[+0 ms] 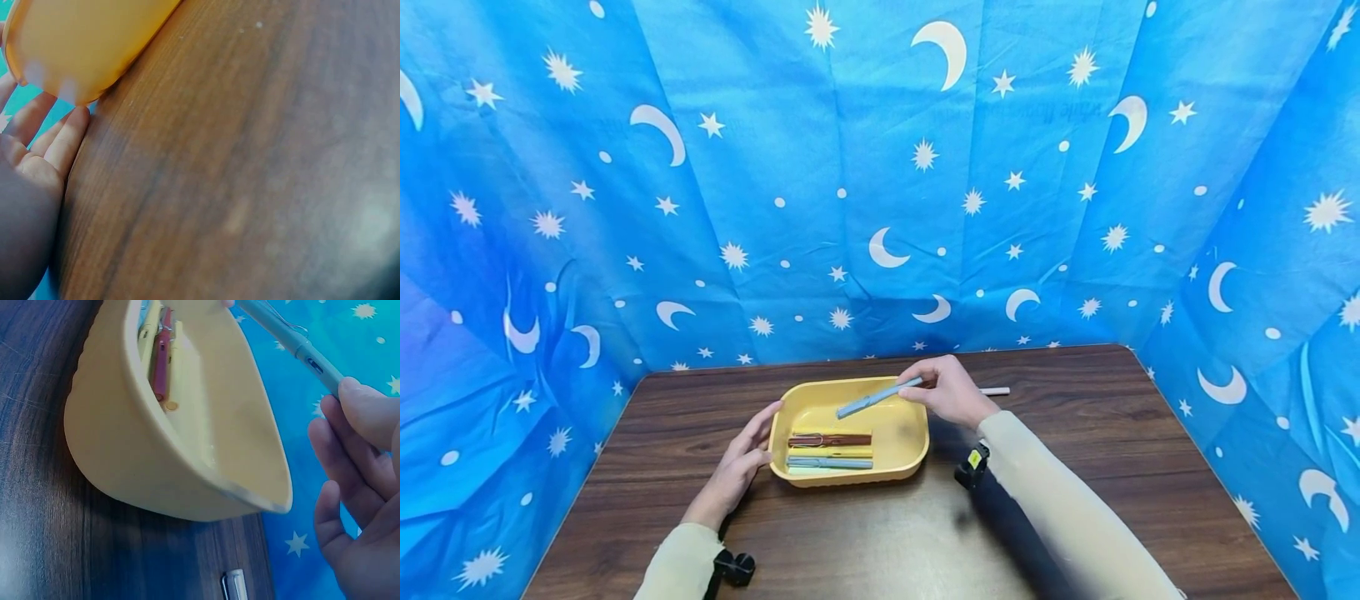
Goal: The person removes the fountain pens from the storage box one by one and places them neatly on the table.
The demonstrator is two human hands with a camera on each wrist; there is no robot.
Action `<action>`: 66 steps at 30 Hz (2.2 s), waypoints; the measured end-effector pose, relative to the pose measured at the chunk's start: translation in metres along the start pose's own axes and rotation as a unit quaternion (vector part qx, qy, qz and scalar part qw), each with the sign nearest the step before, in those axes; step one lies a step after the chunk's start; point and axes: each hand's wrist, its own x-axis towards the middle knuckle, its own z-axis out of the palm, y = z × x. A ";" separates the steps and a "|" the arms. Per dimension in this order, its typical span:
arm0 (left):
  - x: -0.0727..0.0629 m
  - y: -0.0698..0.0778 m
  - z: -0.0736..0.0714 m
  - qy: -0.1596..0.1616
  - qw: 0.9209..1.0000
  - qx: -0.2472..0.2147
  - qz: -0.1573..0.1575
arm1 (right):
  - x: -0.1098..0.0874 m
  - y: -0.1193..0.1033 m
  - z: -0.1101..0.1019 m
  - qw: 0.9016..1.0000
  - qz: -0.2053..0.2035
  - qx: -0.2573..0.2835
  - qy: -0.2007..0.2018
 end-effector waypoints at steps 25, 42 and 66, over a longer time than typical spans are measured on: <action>0.000 -0.001 -0.001 -0.003 1.000 -0.001 0.011 | -0.056 0.028 -0.053 0.987 0.050 0.017 0.151; -0.001 -0.001 0.000 0.000 1.000 -0.008 0.005 | -0.088 0.063 -0.071 0.981 0.089 0.007 0.174; 0.000 0.000 0.000 -0.013 0.999 -0.023 0.027 | -0.094 0.103 -0.066 0.983 0.114 -0.007 0.142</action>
